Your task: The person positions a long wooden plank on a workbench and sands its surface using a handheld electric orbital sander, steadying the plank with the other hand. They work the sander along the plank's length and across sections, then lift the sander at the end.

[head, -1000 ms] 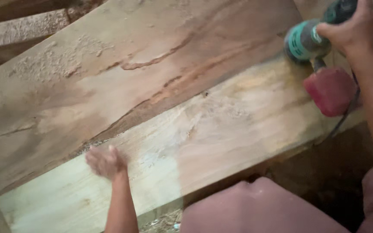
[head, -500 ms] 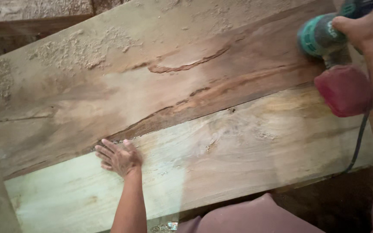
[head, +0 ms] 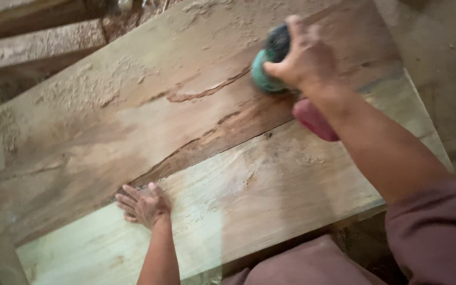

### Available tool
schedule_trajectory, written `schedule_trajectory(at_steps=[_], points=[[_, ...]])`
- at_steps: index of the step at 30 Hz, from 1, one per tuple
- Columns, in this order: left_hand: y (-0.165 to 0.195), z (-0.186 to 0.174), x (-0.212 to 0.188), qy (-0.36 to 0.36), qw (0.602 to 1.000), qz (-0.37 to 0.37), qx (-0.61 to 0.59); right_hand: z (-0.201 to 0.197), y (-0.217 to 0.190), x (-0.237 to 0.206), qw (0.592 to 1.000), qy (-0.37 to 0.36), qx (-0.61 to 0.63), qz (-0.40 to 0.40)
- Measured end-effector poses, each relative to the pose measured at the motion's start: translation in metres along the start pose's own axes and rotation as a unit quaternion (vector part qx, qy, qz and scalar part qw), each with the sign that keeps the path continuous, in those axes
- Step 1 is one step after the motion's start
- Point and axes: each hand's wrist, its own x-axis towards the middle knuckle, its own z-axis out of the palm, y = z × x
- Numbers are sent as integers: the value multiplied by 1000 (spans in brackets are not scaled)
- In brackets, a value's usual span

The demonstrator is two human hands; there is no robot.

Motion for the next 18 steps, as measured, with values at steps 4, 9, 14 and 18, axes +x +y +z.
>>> schedule_trajectory(at_steps=[4, 9, 14, 18], points=[[3, -2, 1, 7, 1000, 5, 5, 5, 9, 21, 1000, 11, -14, 23], [-1, 3, 2, 4, 1000, -10, 1, -19, 95, 53, 998, 57, -37, -6], [-8, 8, 3, 14, 1000, 8, 6, -8, 187, 80, 993, 101, -52, -14], [-8, 9, 3, 6, 1000, 5, 8, 24, 227, 99, 992, 113, -39, -28]])
